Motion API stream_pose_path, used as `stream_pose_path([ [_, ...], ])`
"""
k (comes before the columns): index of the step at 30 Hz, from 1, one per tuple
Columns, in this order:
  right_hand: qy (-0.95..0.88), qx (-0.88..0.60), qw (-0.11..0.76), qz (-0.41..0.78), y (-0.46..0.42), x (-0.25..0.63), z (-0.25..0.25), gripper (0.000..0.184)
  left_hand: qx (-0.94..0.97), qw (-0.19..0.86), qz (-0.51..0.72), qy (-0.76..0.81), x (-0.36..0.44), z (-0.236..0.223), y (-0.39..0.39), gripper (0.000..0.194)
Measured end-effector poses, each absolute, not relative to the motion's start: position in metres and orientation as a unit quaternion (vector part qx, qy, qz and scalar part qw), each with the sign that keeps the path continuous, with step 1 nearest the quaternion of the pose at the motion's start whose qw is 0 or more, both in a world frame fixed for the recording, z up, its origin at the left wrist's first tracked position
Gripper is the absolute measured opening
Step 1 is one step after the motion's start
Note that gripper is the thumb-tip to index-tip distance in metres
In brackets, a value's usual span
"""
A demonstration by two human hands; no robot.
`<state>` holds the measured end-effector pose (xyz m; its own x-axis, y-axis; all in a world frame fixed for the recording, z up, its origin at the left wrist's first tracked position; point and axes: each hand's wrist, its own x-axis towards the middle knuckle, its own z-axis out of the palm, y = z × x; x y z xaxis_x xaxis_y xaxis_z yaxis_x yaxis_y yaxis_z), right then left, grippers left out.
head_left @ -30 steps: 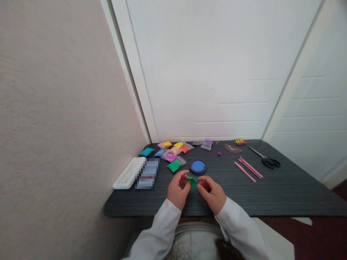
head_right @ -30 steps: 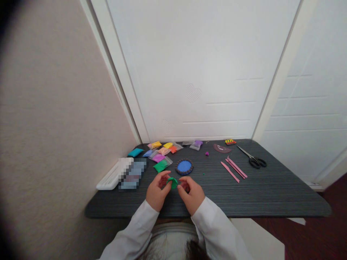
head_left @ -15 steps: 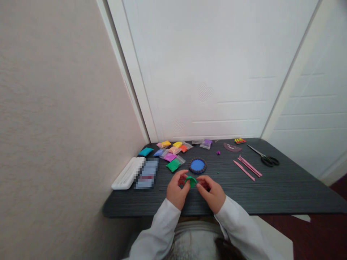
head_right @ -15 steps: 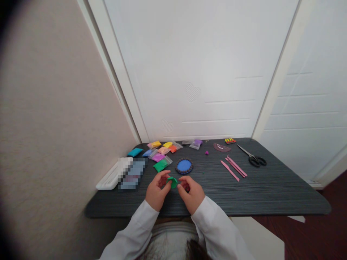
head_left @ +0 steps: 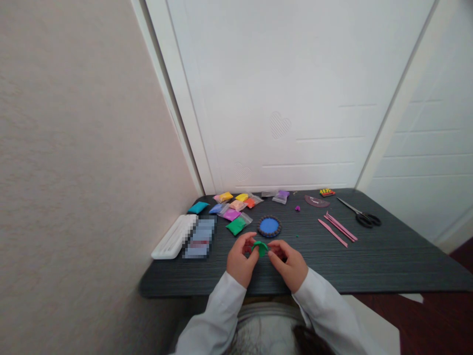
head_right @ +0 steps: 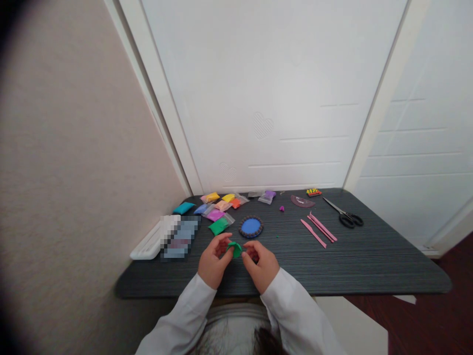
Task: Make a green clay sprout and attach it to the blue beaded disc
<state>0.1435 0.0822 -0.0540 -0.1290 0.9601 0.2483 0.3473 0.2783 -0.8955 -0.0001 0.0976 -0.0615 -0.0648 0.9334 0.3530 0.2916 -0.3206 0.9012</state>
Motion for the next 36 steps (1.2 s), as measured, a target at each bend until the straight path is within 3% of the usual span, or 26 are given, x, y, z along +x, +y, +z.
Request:
stream_pose_path([
  [36, -0.666, -0.485, 0.457, 0.334, 0.0830, 0.1440, -0.0558, 0.020, 0.610, 0.303, 0.536, 0.499, -0.0006, -0.0612, 0.0967, 0.029],
])
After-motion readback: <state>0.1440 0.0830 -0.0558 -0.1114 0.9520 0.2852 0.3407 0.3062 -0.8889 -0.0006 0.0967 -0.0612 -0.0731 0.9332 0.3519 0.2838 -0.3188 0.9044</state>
